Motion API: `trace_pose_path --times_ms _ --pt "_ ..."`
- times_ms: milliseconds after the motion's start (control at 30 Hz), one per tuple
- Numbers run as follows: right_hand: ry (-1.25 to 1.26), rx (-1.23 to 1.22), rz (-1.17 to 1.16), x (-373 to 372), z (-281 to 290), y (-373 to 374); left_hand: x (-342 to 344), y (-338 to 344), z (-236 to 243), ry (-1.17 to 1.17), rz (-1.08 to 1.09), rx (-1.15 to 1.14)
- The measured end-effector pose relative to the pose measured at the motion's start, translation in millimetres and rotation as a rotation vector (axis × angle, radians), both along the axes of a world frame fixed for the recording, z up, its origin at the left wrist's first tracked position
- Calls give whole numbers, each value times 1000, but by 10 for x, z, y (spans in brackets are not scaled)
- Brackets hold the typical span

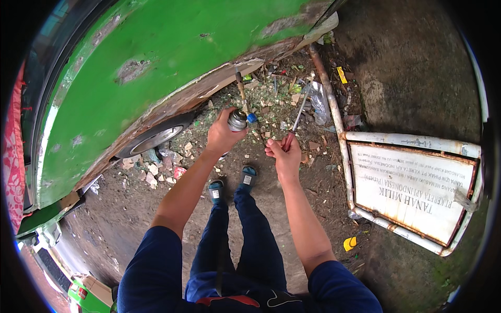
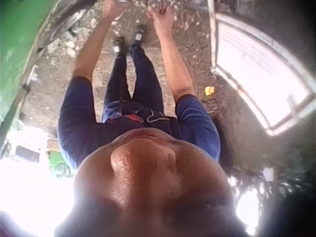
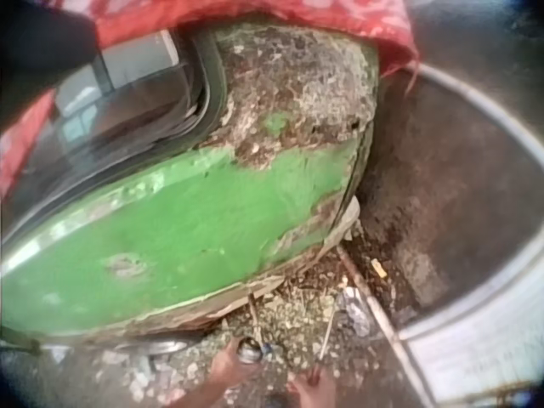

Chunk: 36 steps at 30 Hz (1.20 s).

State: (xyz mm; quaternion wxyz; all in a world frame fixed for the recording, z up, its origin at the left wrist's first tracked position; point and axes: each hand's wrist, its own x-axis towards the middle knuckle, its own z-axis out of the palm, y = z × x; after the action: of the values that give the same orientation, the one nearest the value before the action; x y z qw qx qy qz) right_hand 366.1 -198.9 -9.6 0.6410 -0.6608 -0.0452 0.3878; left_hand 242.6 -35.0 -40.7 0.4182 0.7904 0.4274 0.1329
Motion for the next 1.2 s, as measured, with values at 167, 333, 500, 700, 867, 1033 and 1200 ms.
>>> trace_pose_path --times_ms 167,333,500,700,867,1033,1200 --pt "18 4 19 -67 -38 -27 -144 1 -102 20 -14 -31" --pt "17 -14 33 -150 -82 -32 -348 -38 -191 42 25 -22" --pt "30 -35 49 -303 -82 41 -637 -31 -255 49 52 -54" --pt "41 -44 103 -535 -99 157 -978 -7 -240 67 85 -95" --pt "27 -53 129 -776 -71 288 -1253 25 -230 60 109 -22" --pt "23 -46 140 -976 -42 344 -1464 48 -286 68 107 -38" --pt "20 -63 132 -1142 -28 325 -1563 105 -385 108 85 -57"
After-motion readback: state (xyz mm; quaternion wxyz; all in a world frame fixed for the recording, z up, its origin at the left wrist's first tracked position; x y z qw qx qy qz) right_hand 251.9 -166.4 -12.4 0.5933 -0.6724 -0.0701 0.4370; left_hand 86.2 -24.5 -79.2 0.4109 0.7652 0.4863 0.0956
